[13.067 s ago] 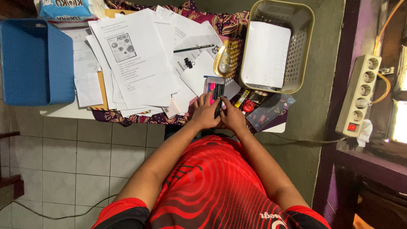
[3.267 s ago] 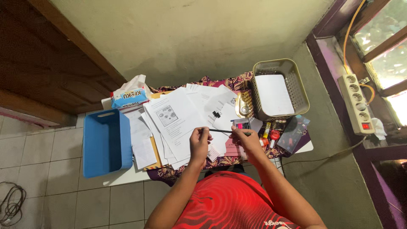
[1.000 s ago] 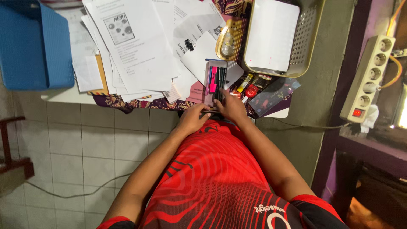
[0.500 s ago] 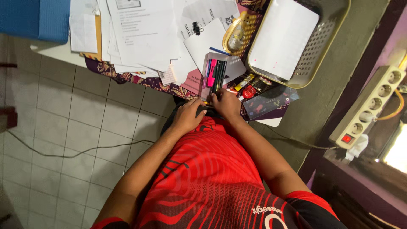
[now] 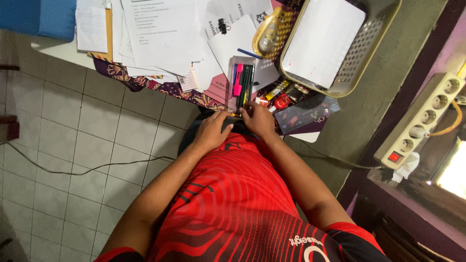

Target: The person writes on paper with a pen, organizes several pens and a phone into a small holder, and places a toy into a blue bin.

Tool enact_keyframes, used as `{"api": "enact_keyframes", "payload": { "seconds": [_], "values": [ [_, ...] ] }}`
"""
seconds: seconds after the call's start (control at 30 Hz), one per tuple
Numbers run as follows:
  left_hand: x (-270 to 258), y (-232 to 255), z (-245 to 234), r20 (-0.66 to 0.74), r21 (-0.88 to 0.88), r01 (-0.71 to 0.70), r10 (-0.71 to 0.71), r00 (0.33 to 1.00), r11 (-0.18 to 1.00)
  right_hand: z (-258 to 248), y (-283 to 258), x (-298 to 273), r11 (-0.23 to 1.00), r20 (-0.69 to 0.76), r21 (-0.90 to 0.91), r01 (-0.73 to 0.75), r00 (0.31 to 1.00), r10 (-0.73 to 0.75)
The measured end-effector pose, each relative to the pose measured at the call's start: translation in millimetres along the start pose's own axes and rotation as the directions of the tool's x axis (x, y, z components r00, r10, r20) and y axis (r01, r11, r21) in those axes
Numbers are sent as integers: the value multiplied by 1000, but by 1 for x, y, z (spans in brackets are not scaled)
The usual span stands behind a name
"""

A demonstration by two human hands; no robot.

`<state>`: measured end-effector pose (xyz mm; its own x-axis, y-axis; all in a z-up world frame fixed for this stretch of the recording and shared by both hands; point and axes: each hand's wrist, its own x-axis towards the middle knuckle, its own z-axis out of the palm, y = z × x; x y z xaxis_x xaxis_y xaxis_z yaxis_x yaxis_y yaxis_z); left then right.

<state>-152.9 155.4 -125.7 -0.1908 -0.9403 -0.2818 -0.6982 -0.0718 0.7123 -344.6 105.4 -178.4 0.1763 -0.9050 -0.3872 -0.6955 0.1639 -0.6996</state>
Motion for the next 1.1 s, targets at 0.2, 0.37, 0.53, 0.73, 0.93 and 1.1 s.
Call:
{"api": "enact_keyframes", "payload": {
  "seconds": [0.2,0.37,0.53,0.73,0.93,1.1],
  "values": [
    [13,-7,1,35,87,-120,118,992,989,14,1,-7,994,-67,-83,64,995,-70],
    [26,-26,-7,157,82,-161,147,977,983,11,-10,-4,997,-65,-74,26,997,-30],
    [45,-43,-21,210,91,-282,258,943,955,19,-26,-1,996,-71,-43,-77,995,74],
    [61,-57,-38,328,16,-356,331,885,934,36,-33,0,976,-191,-122,-182,969,157],
    [74,-68,-50,414,-18,-413,383,826,910,38,-46,-10,969,-300,96,-227,922,246],
    [83,-74,-48,515,5,-536,458,725,844,45,-60,-19,938,-306,-79,-336,904,298]
  ]
}}
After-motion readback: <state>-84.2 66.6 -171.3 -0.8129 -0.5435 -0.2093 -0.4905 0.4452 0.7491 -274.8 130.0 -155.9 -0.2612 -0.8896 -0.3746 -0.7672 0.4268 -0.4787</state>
